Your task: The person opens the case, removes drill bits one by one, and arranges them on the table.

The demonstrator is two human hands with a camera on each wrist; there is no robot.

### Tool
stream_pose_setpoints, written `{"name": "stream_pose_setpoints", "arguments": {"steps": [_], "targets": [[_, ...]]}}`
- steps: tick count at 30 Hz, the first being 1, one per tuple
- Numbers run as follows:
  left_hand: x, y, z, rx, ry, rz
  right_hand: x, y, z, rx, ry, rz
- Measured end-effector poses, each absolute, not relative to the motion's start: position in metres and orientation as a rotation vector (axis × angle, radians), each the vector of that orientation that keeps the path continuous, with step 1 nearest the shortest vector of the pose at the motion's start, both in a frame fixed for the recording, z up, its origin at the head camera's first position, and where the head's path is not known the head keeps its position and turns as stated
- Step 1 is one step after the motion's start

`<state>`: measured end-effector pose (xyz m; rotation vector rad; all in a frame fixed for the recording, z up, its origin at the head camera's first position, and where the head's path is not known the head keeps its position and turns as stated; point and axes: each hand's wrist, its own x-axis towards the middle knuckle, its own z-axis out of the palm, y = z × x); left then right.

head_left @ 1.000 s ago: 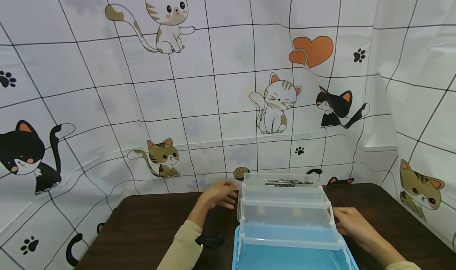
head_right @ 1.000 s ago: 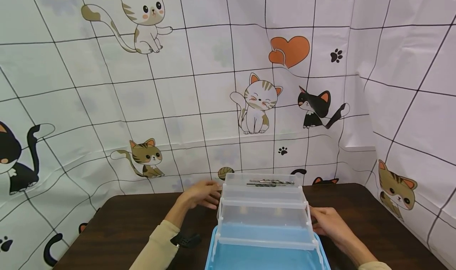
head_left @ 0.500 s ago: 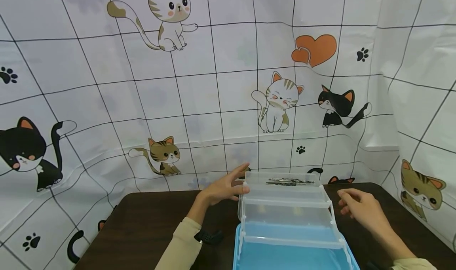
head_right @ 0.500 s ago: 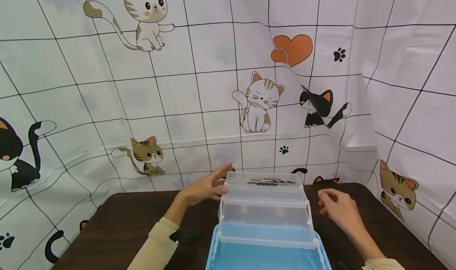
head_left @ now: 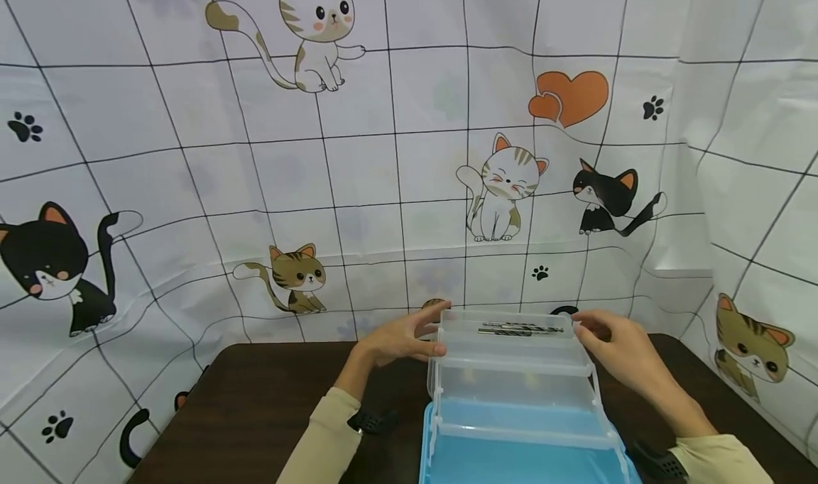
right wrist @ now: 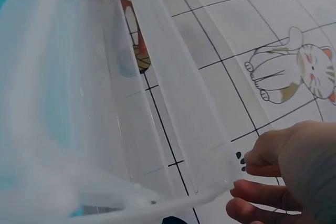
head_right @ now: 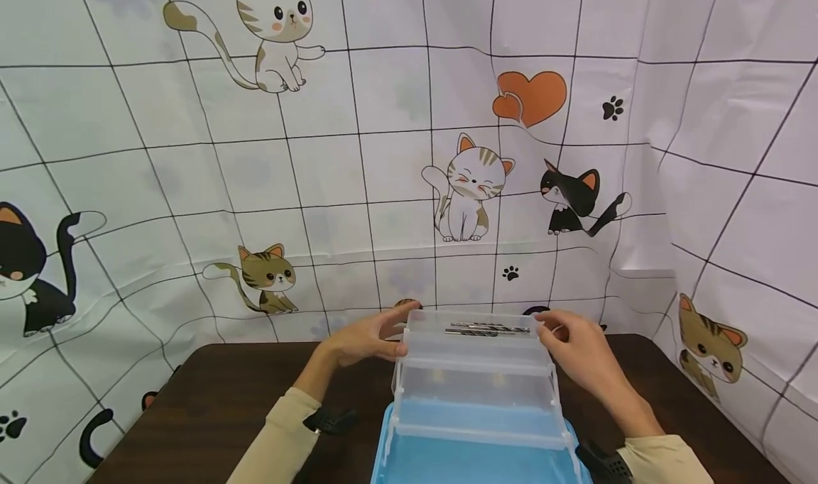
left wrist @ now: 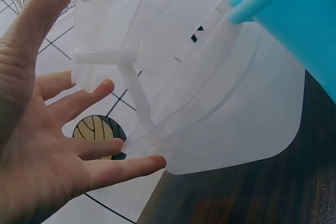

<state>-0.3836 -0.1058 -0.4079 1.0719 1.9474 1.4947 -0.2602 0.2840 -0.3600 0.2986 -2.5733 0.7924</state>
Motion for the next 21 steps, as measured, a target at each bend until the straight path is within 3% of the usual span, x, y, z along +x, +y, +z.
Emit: {"name": "stream_pose_setpoints", "arguments": {"steps": [11,21], "targets": [[-0.383,-0.106,-0.409,1.081,1.921,1.53,-0.294,0.272,-0.354,0.529,-2.589,0.571],[-0.382,-0.106,-0.408,1.072,1.926,1.513,-0.298,0.261,-0.352,0.541,-2.727,0.489]]}}
